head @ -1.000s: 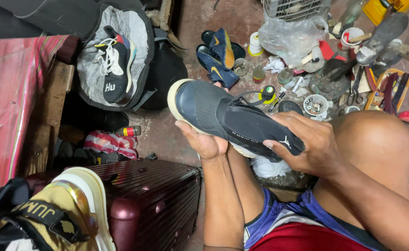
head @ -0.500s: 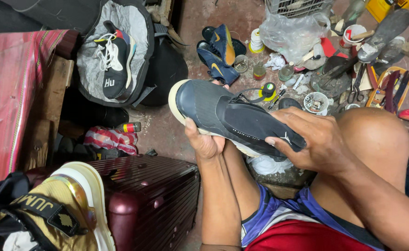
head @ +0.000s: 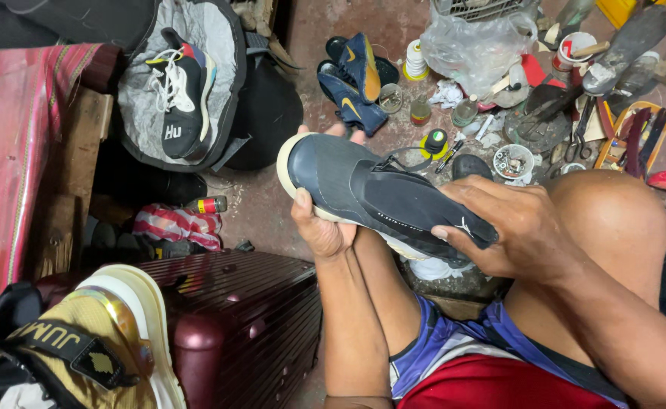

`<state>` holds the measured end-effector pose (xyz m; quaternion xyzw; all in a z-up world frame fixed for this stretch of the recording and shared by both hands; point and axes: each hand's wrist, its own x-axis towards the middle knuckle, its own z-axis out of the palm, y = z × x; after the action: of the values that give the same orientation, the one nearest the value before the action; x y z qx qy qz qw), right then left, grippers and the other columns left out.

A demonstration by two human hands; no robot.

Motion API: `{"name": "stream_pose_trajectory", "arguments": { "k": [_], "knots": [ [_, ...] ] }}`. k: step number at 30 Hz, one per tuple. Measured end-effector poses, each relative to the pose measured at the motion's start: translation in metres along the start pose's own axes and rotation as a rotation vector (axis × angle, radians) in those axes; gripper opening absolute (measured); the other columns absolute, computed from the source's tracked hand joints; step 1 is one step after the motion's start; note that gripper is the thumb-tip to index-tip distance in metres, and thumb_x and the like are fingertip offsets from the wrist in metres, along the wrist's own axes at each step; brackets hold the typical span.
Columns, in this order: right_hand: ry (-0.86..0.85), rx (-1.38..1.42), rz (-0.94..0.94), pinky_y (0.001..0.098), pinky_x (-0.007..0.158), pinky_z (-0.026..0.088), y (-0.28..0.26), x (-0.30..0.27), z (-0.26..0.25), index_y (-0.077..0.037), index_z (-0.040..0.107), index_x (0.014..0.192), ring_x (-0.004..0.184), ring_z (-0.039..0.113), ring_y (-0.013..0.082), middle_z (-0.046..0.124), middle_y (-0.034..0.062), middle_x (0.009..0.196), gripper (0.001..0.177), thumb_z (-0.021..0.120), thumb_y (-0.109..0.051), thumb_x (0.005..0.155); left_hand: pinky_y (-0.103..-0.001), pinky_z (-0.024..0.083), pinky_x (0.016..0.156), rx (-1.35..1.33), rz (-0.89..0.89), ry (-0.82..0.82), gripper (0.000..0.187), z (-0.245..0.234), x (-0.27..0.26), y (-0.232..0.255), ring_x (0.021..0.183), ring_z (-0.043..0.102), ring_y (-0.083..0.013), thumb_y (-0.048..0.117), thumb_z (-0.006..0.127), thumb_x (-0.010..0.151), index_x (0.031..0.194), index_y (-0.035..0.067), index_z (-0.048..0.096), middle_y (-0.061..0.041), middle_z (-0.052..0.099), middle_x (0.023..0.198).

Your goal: The person cleans a black sneaker using a white cloth, wiping the upper, sole, and heel. They then pick up a second black sneaker and repeat the wiping process on its upper and sole.

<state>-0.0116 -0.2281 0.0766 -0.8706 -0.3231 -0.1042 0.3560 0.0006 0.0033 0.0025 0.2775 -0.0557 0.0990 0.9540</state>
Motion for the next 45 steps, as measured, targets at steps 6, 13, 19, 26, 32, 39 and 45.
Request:
{"name": "stream_pose_trajectory", "arguments": {
  "k": [6,13,19,26,32,39,45],
  "knots": [
    [-0.021,0.077,-0.03,0.0351,0.073,0.058,0.006,-0.001,-0.004,-0.001,0.07,0.11,0.086,0.074,0.028,0.073,0.0128,0.101,0.041,0.084,-0.019,0.076,-0.057,0.043,0.119,0.038,0.017,-0.083,0.105,-0.002,-0.003,0.006,0.147,0.042,-0.0527,0.059,0.075,0.088,0.165,0.009,0.023,-0.027,0.043,0.157],
    [0.043,0.061,-0.009,0.0352,0.074,0.059,0.002,-0.011,0.009,-0.001,0.069,0.114,0.086,0.074,0.0275,0.073,0.0137,0.105,0.045,0.084,-0.021,0.076,-0.062,0.047,0.111,-0.051,0.07,-0.086,0.103,0.0,-0.004,0.0,0.14,0.047,-0.0501,0.071,0.064,0.094,0.168,0.01,0.025,-0.027,0.047,0.149],
    [0.045,-0.033,0.073,0.0362,0.073,0.058,-0.008,-0.015,0.018,-0.003,0.069,0.116,0.084,0.074,0.0276,0.074,0.0127,0.104,0.047,0.085,-0.022,0.075,-0.071,0.045,0.108,-0.163,0.033,-0.098,0.099,0.0,-0.002,-0.003,0.141,0.048,-0.0467,0.07,0.06,0.095,0.168,0.014,0.024,-0.025,0.046,0.152],
    [0.092,-0.054,-0.041,0.0347,0.078,0.059,-0.017,-0.018,0.018,0.0,0.067,0.116,0.093,0.074,0.0264,0.074,0.0143,0.109,0.046,0.084,-0.022,0.079,-0.073,0.04,0.109,-0.239,0.085,-0.087,0.09,-0.001,-0.003,-0.003,0.138,0.05,-0.0418,0.067,0.061,0.097,0.163,0.018,0.025,-0.024,0.047,0.15],
    [0.058,-0.045,-0.019,0.0356,0.076,0.059,-0.012,-0.015,0.014,-0.001,0.068,0.113,0.091,0.074,0.0266,0.074,0.0139,0.107,0.046,0.084,-0.023,0.076,-0.077,0.04,0.111,-0.194,0.046,-0.091,0.1,0.0,-0.004,-0.001,0.143,0.047,-0.0446,0.069,0.067,0.092,0.168,0.019,0.025,-0.024,0.045,0.155],
    [-0.037,0.05,-0.16,0.0346,0.071,0.059,-0.003,-0.015,0.007,0.001,0.068,0.108,0.085,0.075,0.0266,0.075,0.0132,0.104,0.045,0.085,-0.022,0.074,-0.075,0.037,0.117,-0.154,0.127,-0.174,0.098,0.005,-0.006,-0.005,0.144,0.046,-0.0419,0.051,0.079,0.088,0.165,0.018,0.028,-0.025,0.046,0.151],
    [0.078,-0.021,-0.126,0.0361,0.078,0.059,-0.01,-0.022,0.017,0.004,0.065,0.114,0.094,0.074,0.0294,0.072,0.017,0.111,0.046,0.082,-0.019,0.078,-0.073,0.037,0.117,-0.161,0.123,-0.143,0.096,0.007,-0.009,-0.005,0.146,0.047,-0.0431,0.05,0.079,0.09,0.164,0.015,0.028,-0.026,0.044,0.153]
  ]
}}
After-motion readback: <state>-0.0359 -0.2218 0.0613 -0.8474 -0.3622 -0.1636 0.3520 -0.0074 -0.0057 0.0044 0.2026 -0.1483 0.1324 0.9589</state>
